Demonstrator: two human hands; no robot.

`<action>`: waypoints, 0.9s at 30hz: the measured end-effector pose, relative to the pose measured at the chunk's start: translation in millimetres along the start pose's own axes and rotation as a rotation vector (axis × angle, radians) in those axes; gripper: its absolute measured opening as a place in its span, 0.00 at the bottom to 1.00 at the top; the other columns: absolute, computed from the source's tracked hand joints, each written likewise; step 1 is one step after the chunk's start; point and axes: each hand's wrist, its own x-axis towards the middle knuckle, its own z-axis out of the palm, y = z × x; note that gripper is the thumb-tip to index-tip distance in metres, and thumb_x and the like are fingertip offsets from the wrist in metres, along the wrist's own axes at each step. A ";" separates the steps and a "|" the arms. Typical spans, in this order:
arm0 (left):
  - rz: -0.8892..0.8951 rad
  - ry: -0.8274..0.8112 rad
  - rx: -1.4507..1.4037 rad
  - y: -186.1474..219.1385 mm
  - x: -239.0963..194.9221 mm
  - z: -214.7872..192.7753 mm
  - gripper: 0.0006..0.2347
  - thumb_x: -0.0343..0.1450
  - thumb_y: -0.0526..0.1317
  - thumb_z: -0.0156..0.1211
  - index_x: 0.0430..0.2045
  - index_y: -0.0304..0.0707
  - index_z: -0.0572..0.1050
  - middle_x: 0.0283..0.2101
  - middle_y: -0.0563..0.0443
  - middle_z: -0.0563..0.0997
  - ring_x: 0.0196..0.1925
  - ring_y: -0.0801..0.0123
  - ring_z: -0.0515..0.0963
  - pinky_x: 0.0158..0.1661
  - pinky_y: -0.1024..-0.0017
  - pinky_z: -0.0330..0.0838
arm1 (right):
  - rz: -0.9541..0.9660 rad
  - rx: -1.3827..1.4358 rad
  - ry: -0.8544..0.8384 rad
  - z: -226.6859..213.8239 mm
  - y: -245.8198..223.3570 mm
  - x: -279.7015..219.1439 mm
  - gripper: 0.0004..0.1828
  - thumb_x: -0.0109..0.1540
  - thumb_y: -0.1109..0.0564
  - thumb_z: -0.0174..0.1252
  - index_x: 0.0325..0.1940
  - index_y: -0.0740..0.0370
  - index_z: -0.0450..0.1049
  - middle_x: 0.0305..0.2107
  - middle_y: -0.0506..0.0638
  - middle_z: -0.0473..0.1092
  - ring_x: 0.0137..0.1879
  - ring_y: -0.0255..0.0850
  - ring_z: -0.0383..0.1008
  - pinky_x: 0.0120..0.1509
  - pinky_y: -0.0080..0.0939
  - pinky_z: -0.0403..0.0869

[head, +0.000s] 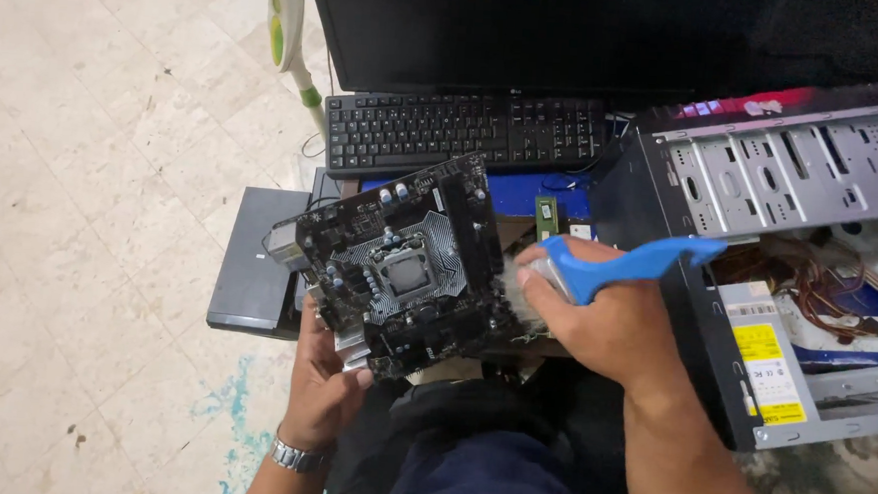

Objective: The person holds a computer motherboard and uses a blue-handled brush to sweep dust off its surface. They rotate the board to clean different areas, including around the CPU socket and heatsink, while seated at a workbench.

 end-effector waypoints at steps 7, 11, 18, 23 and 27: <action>-0.023 -0.224 0.061 14.7 1.5 17.9 0.35 0.65 0.40 0.73 0.63 0.41 0.55 0.48 0.50 0.76 0.48 0.65 0.77 0.48 0.67 0.71 | -0.381 0.016 0.273 7.3 -6.3 3.1 0.12 0.68 0.59 0.59 0.53 0.69 0.75 0.47 0.60 0.77 0.54 0.50 0.81 0.60 0.43 0.80; -0.020 -0.111 -0.095 6.5 1.0 21.2 0.40 0.63 0.35 0.73 0.69 0.38 0.52 0.59 0.44 0.71 0.59 0.58 0.74 0.58 0.59 0.70 | -0.034 -0.014 0.067 -2.4 -10.0 4.2 0.09 0.62 0.54 0.61 0.40 0.59 0.83 0.36 0.48 0.82 0.45 0.41 0.84 0.53 0.40 0.80; -0.050 -0.039 -0.266 -7.3 0.2 23.7 0.40 0.63 0.29 0.69 0.70 0.39 0.51 0.62 0.40 0.72 0.61 0.52 0.75 0.59 0.54 0.68 | -0.024 -0.027 0.109 4.4 7.1 1.8 0.12 0.63 0.52 0.59 0.44 0.59 0.82 0.38 0.50 0.82 0.44 0.42 0.84 0.51 0.41 0.80; -0.090 -0.032 -0.393 -22.2 1.6 16.7 0.41 0.64 0.29 0.70 0.70 0.44 0.49 0.61 0.36 0.72 0.58 0.48 0.76 0.57 0.51 0.70 | 0.025 0.029 0.157 0.6 17.1 -8.1 0.12 0.62 0.51 0.59 0.44 0.57 0.83 0.40 0.48 0.83 0.48 0.40 0.84 0.55 0.40 0.79; -0.069 -0.025 -0.375 -34.3 7.8 12.3 0.46 0.64 0.32 0.75 0.73 0.40 0.45 0.69 0.39 0.66 0.66 0.50 0.72 0.61 0.51 0.66 | 0.046 -0.080 0.130 9.2 37.0 -14.1 0.14 0.61 0.51 0.61 0.45 0.59 0.83 0.42 0.50 0.83 0.50 0.43 0.83 0.58 0.42 0.78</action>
